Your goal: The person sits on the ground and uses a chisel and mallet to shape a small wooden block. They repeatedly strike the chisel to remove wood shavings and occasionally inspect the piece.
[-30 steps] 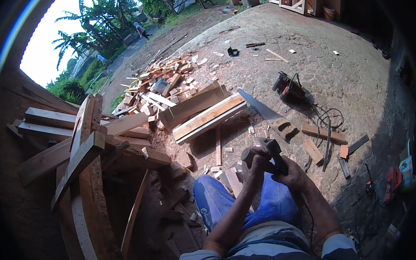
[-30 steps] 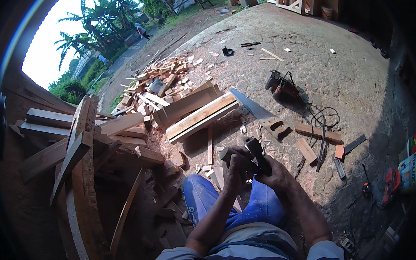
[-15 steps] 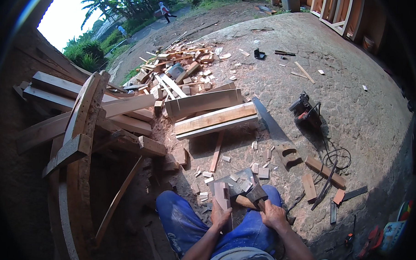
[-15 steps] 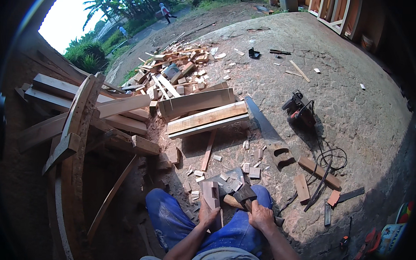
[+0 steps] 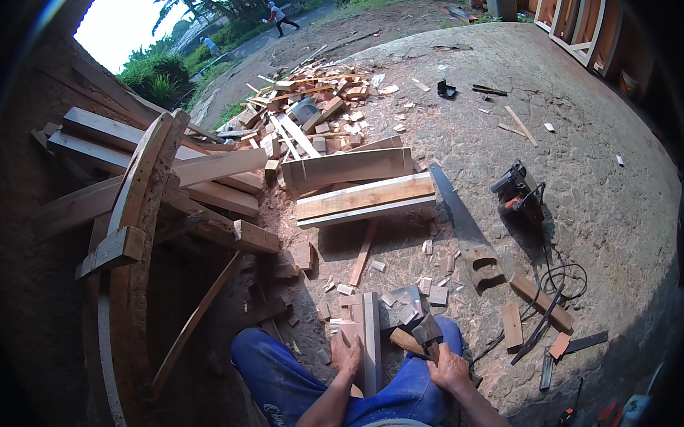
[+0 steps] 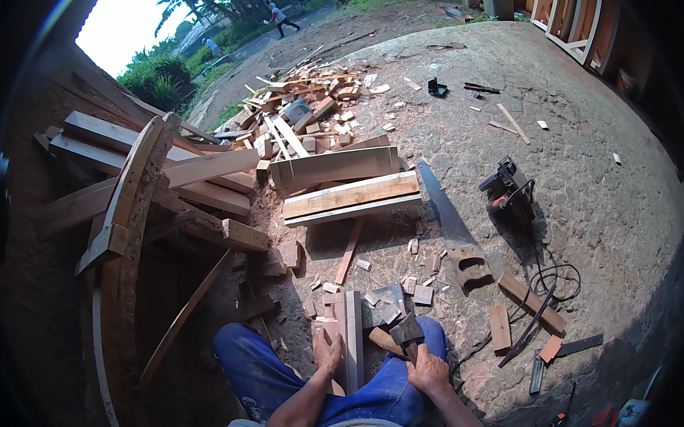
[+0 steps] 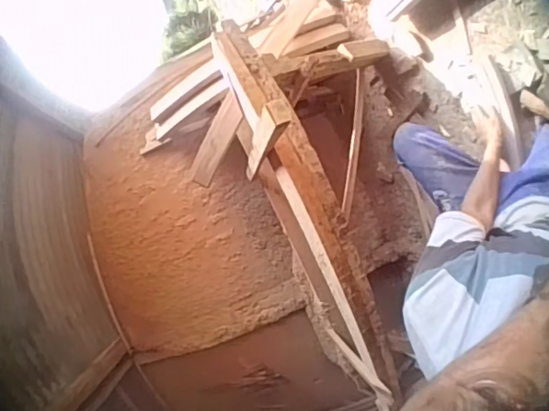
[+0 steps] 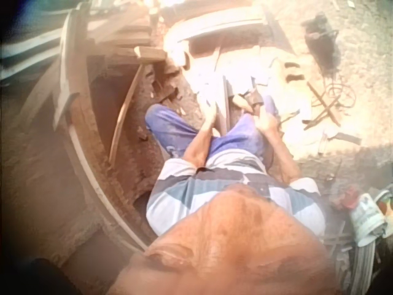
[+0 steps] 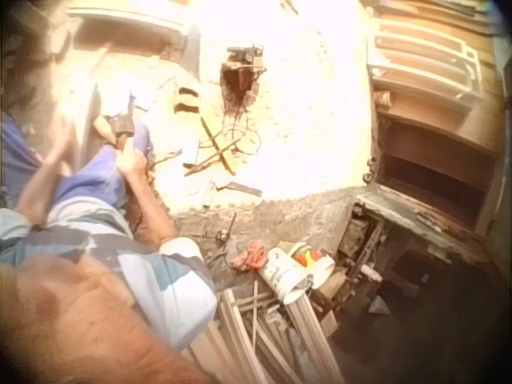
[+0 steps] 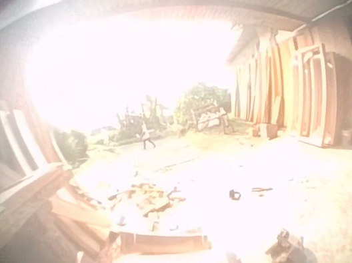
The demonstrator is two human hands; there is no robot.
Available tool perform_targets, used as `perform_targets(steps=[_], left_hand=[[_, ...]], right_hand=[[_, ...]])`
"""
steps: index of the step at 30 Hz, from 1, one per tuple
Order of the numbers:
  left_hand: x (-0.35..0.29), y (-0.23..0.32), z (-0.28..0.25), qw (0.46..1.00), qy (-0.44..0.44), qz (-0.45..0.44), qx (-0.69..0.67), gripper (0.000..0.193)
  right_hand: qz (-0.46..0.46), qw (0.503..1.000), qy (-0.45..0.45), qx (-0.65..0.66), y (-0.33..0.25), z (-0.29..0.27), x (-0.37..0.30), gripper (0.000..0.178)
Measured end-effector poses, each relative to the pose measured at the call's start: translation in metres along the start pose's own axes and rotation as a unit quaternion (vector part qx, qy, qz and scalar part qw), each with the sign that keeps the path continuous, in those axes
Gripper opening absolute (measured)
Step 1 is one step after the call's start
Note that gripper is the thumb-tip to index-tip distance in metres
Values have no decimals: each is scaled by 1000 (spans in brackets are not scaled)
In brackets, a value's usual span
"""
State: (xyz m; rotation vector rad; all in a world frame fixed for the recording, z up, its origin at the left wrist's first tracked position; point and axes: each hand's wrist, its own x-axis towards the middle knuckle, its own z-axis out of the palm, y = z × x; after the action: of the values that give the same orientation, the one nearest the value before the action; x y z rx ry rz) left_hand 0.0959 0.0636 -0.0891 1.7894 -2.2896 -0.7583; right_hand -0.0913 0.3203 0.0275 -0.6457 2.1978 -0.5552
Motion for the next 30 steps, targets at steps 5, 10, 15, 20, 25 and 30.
perform_targets(steps=[5, 10, 15, 20, 25, 30], left_hand=[[-44, 69, 19, 966, -79, -86, 229, 148], [-36, 76, 27, 958, -89, -131, 238, 150], [-22, 54, 16, 970, -145, -83, 177, 150], [35, -4, -61, 893, -366, -7, -262, 111], [-13, 29, -61, 996, -76, 10, 40, 102], [-8, 58, -74, 982, -140, -15, 123, 107]], right_hand=[[-2, 1000, -9, 3, 0, -2, 2, 51], [-4, 1000, -8, 18, 2, -5, 1, 51], [4, 1000, -13, 25, 7, -4, 4, 51], [-7, 999, -9, 51, 8, -3, 3, 52], [-3, 998, -1, 69, 9, -3, 2, 52], [2, 998, 11, 57, 18, -1, 6, 52]])
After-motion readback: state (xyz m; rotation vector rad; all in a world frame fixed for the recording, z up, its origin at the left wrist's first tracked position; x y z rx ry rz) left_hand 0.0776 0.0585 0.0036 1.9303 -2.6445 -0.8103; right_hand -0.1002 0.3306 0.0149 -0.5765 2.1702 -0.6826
